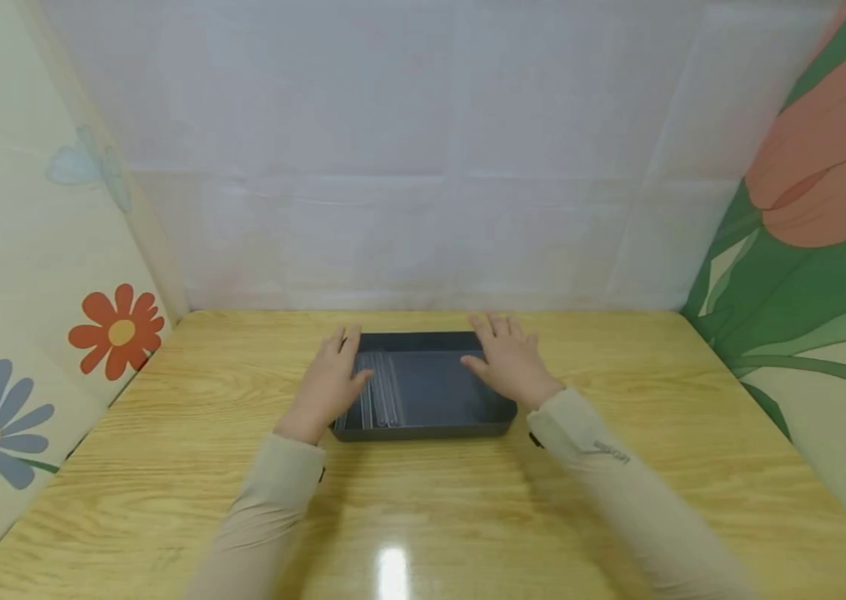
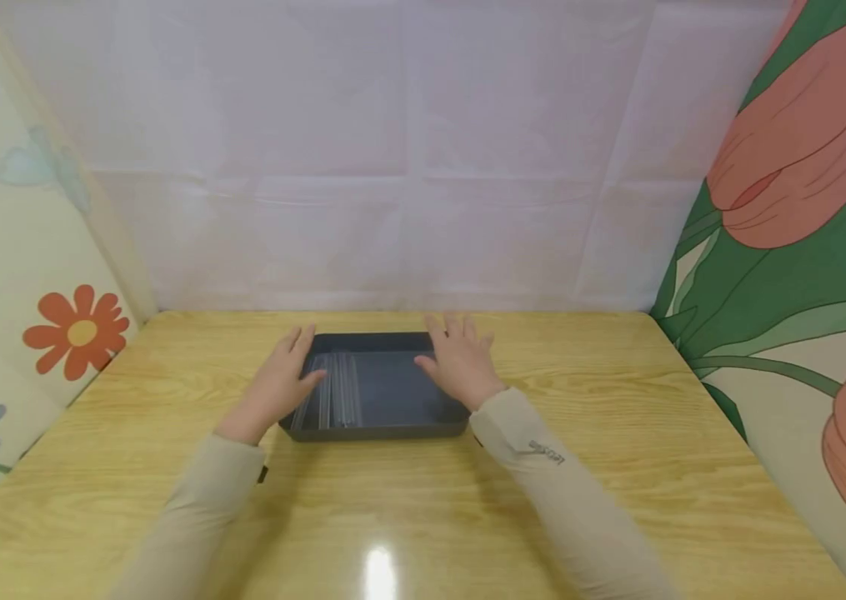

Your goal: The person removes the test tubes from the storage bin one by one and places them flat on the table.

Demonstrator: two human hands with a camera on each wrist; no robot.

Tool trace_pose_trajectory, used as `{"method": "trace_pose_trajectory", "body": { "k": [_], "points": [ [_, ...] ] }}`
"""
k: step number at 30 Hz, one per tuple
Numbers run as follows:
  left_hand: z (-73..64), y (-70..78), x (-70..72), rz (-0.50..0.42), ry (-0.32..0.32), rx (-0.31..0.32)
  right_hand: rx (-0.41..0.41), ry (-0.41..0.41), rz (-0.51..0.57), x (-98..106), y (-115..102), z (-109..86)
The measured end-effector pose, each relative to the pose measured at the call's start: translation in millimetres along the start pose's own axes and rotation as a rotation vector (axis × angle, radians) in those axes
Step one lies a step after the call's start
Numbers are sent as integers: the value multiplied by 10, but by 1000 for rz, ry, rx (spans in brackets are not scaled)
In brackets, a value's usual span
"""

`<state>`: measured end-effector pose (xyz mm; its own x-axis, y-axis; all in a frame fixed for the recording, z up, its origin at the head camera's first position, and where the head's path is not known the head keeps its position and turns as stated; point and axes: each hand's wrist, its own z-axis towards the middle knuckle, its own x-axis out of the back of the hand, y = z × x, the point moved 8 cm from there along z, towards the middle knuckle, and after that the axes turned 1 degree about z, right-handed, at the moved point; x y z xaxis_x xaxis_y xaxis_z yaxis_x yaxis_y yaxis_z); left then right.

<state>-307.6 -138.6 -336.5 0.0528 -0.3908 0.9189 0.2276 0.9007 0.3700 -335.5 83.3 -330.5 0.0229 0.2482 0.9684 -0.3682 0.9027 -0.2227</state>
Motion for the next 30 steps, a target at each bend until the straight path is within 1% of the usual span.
{"method": "trace_pose_trajectory", "body": {
  "k": [2,5,9,12,15,18,21,23,25,27,30],
  "points": [
    [-9,-69,-14,-64,-22,29,-6,4,64,5,2,-3],
    [-18,-148,-29,-148,-47,67,-11,18,192,22,1,-7],
    [-8,-243,-38,-241,-54,98,-16,29,343,35,-6,-1],
    [-7,-334,-43,-303,-58,125,-40,11,448,18,-6,7],
    [-31,-443,-75,-383,-89,163,-80,-14,555,-23,4,25],
    [-43,-535,-115,-460,-130,181,-159,-83,699,-91,18,41],
    [-49,-605,-153,-538,-169,200,-259,-193,866,-170,4,44],
    [-48,-644,-178,-592,-189,222,-309,-264,966,-213,-26,55],
    [-45,-670,-192,-645,-204,243,-334,-316,1028,-234,-66,74],
    [-40,-680,-202,-685,-218,259,-350,-355,1061,-252,-100,99],
    [-25,-695,-216,-732,-220,279,-380,-398,1070,-270,-140,125]
  ]
}}
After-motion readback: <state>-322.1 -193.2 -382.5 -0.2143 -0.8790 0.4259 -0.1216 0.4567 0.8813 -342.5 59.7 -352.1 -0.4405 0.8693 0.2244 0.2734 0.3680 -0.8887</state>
